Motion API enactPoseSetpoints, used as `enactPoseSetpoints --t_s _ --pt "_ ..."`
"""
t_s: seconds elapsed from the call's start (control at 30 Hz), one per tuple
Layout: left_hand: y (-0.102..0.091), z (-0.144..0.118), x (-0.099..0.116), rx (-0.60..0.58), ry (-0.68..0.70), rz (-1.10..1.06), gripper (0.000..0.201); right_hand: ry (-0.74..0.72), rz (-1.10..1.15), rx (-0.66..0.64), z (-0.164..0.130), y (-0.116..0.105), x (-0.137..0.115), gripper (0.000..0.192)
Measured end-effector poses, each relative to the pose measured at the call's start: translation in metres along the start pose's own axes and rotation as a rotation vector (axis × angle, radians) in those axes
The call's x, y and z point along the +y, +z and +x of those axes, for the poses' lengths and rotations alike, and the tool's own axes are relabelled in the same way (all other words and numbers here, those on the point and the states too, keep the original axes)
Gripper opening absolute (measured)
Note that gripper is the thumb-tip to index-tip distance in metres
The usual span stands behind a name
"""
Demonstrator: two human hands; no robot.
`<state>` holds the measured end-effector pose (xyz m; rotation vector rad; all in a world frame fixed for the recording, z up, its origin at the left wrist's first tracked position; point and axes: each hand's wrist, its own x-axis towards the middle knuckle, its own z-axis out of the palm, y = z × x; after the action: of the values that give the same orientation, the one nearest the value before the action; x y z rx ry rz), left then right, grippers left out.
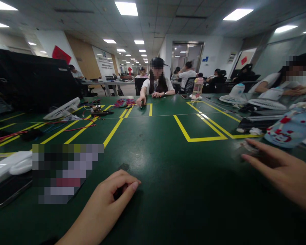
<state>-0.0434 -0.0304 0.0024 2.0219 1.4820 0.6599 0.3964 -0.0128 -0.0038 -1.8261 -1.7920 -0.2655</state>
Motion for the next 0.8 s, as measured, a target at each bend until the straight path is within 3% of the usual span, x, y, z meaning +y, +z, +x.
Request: enactPoseSetpoints --t_s 0.17,0.27,0.37,0.5,0.67,0.8 --pt "-0.001 0.0 0.0 0.003 0.005 0.009 0.023 -0.326 0.483 -0.386 -0.015 0.023 -0.13 0.049" --pt "-0.003 0.001 0.001 -0.003 0.015 0.024 0.023 -0.466 0.672 -0.512 -0.018 0.033 -0.171 0.046" --pt "-0.002 0.005 0.011 0.008 0.043 0.038 0.02 -0.434 0.729 -0.521 -0.019 0.039 -0.179 0.054" --pt "0.009 0.018 0.042 0.063 0.144 -0.013 0.022 -0.303 0.788 -0.554 -0.02 0.044 -0.174 0.071" --pt "0.014 0.034 0.07 0.098 0.245 -0.064 0.015 -0.289 0.815 -0.584 -0.018 0.042 -0.174 0.06" --pt "0.009 0.036 0.061 0.148 0.182 -0.061 0.015 -0.31 0.756 -0.539 -0.015 0.036 -0.169 0.047"
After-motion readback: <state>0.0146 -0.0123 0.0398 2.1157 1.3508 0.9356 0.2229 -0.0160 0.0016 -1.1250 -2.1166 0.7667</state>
